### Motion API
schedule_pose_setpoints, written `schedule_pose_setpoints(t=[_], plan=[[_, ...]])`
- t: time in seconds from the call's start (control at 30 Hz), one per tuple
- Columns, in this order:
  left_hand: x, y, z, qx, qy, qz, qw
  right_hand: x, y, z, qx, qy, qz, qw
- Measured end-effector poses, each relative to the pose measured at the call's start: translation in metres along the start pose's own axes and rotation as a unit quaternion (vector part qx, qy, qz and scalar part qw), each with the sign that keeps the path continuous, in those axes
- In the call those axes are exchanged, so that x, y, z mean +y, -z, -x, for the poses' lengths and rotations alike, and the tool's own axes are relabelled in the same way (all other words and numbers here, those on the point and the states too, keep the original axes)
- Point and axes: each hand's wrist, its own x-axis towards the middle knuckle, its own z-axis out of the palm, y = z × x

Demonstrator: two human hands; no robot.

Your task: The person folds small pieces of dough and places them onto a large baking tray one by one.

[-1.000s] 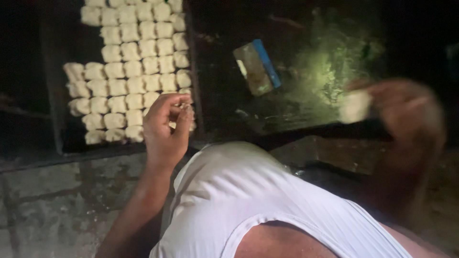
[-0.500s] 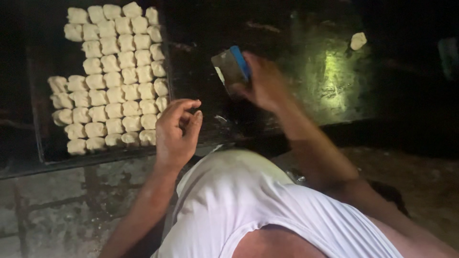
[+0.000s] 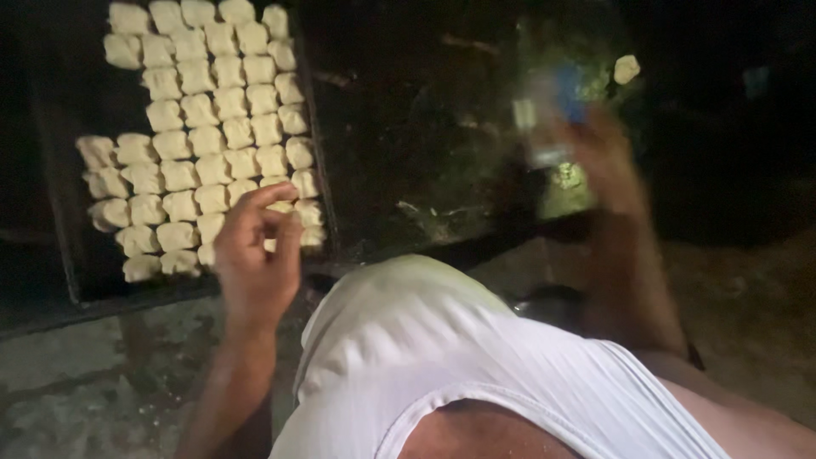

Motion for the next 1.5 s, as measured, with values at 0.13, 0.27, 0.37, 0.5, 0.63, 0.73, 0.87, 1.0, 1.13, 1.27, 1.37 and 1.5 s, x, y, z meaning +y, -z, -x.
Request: schedule_pose_setpoints(t=[0.13,0.27,0.37,0.5,0.63,0.73,0.87,1.0,1.13,1.27,1.37,1.5], plan=[[-0.011,0.029,0.005,0.032,0.034,0.012,0.999,0.004,0.047,0.009,0.152,-0.020,0.278,0.948],[-0.020,0.024,-0.004,0.017,0.053,0.027,0.998,0.015,0.011,-0.075,0.271,-0.215,0.417,0.841],[-0.018,0.021,-0.017,-0.009,0.064,0.015,0.998,0.025,-0.082,-0.135,0.190,-0.321,0.433,0.820],[-0.018,0.027,-0.030,-0.014,-0.023,0.050,0.998,0.046,-0.197,-0.106,-0.002,-0.266,0.473,0.840],[-0.021,0.033,-0.031,-0.006,-0.023,0.056,0.998,0.041,-0.195,-0.029,0.118,-0.338,0.332,0.873],[-0.025,0.037,-0.027,-0.006,-0.001,0.048,0.999,-0.002,-0.113,0.031,0.221,-0.233,-0.020,0.947],[-0.025,0.022,-0.033,-0.015,0.016,0.047,0.999,0.010,-0.083,0.016,0.275,-0.270,0.286,0.877],[-0.013,-0.014,-0.046,-0.051,-0.057,-0.015,0.997,0.037,-0.172,-0.043,0.104,-0.295,0.407,0.858],[-0.002,-0.049,-0.055,-0.096,-0.030,-0.061,0.993,0.013,-0.211,-0.059,0.010,-0.287,0.367,0.885],[-0.002,-0.083,-0.058,-0.091,-0.159,-0.140,0.973,-0.009,-0.170,-0.040,0.055,-0.227,0.098,0.967],[-0.005,-0.123,-0.057,-0.131,-0.192,0.001,0.973,-0.006,-0.138,-0.008,0.149,-0.263,-0.110,0.947],[0.005,-0.181,-0.042,-0.200,-0.205,-0.017,0.958,0.025,-0.075,0.016,0.075,0.171,0.423,0.886]])
